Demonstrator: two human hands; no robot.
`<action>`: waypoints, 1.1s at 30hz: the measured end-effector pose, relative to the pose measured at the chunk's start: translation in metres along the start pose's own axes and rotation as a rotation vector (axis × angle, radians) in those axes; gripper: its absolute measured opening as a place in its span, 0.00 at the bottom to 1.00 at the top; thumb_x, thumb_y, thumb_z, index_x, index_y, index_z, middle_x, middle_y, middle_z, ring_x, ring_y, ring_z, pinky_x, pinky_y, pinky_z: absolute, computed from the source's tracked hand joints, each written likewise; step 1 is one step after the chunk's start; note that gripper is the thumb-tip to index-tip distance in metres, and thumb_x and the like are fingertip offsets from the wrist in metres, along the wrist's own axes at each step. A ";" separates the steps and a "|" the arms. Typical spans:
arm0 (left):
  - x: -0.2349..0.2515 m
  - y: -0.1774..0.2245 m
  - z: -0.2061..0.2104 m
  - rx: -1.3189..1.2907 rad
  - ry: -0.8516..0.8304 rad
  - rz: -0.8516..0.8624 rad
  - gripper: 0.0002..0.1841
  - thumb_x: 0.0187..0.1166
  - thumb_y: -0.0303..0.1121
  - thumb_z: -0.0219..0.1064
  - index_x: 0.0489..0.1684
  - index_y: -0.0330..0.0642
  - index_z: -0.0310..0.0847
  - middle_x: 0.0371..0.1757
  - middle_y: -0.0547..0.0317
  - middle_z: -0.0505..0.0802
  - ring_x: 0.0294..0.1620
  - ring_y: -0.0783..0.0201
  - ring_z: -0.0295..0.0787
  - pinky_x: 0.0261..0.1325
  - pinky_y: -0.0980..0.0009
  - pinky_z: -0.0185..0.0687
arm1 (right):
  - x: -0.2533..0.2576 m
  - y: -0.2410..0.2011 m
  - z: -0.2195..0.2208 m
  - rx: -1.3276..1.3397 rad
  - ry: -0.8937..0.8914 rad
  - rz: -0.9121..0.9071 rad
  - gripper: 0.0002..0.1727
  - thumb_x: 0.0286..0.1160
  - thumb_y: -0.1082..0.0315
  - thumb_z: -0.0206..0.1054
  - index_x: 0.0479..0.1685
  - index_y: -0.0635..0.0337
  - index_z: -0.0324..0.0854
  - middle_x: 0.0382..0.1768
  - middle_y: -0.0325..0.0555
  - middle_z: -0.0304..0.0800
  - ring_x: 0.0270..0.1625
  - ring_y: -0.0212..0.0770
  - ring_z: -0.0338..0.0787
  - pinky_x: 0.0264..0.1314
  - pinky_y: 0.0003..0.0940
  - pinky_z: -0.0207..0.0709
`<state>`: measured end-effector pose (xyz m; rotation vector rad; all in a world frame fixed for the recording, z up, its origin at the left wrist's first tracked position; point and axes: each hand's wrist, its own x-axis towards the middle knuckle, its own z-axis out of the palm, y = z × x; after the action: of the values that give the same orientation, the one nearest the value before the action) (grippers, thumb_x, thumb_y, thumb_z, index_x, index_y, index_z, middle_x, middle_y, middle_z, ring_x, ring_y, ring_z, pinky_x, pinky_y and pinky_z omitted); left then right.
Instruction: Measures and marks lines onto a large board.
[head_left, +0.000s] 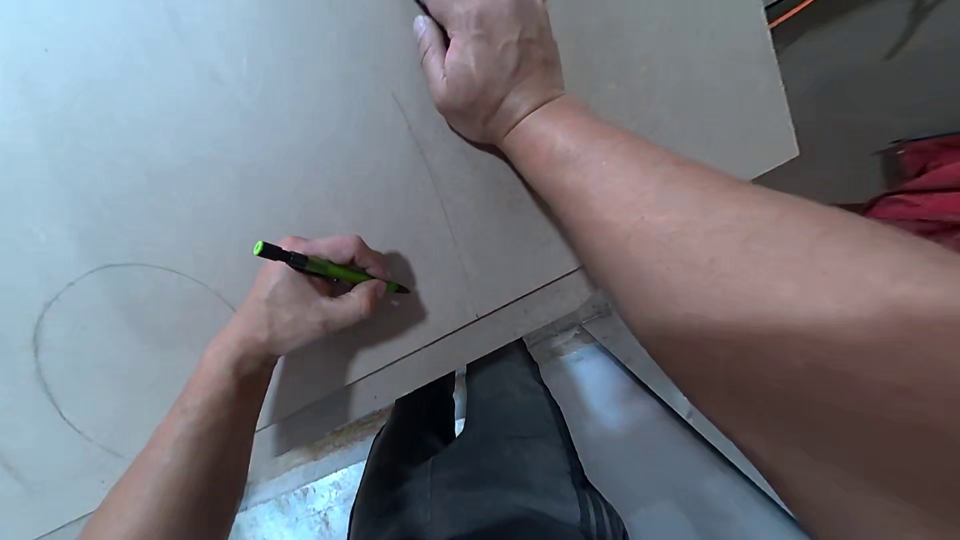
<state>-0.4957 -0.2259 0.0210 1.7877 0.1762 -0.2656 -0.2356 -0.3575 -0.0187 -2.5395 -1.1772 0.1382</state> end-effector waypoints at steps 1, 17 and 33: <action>0.004 0.001 0.001 -0.024 0.060 -0.003 0.07 0.72 0.37 0.73 0.39 0.45 0.91 0.35 0.63 0.96 0.28 0.68 0.91 0.27 0.73 0.88 | 0.001 0.002 0.001 0.007 0.011 -0.025 0.27 0.89 0.53 0.45 0.75 0.45 0.83 0.69 0.40 0.89 0.74 0.45 0.84 0.78 0.46 0.73; 0.083 0.010 0.015 -0.147 0.657 0.060 0.02 0.79 0.25 0.70 0.43 0.37 0.86 0.35 0.55 0.97 0.33 0.61 0.97 0.40 0.65 0.97 | 0.004 0.007 0.005 0.018 0.045 -0.077 0.28 0.89 0.53 0.47 0.83 0.48 0.76 0.86 0.35 0.72 0.90 0.38 0.67 0.93 0.37 0.56; 0.080 0.010 0.017 -0.096 0.617 0.046 0.03 0.77 0.25 0.71 0.42 0.38 0.87 0.33 0.58 0.97 0.32 0.63 0.97 0.37 0.68 0.97 | 0.004 0.004 0.002 0.006 0.011 -0.037 0.28 0.89 0.51 0.46 0.84 0.43 0.76 0.82 0.34 0.78 0.86 0.39 0.72 0.89 0.37 0.62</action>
<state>-0.4179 -0.2465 0.0046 1.7282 0.5733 0.3326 -0.2312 -0.3563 -0.0219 -2.5086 -1.2171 0.1185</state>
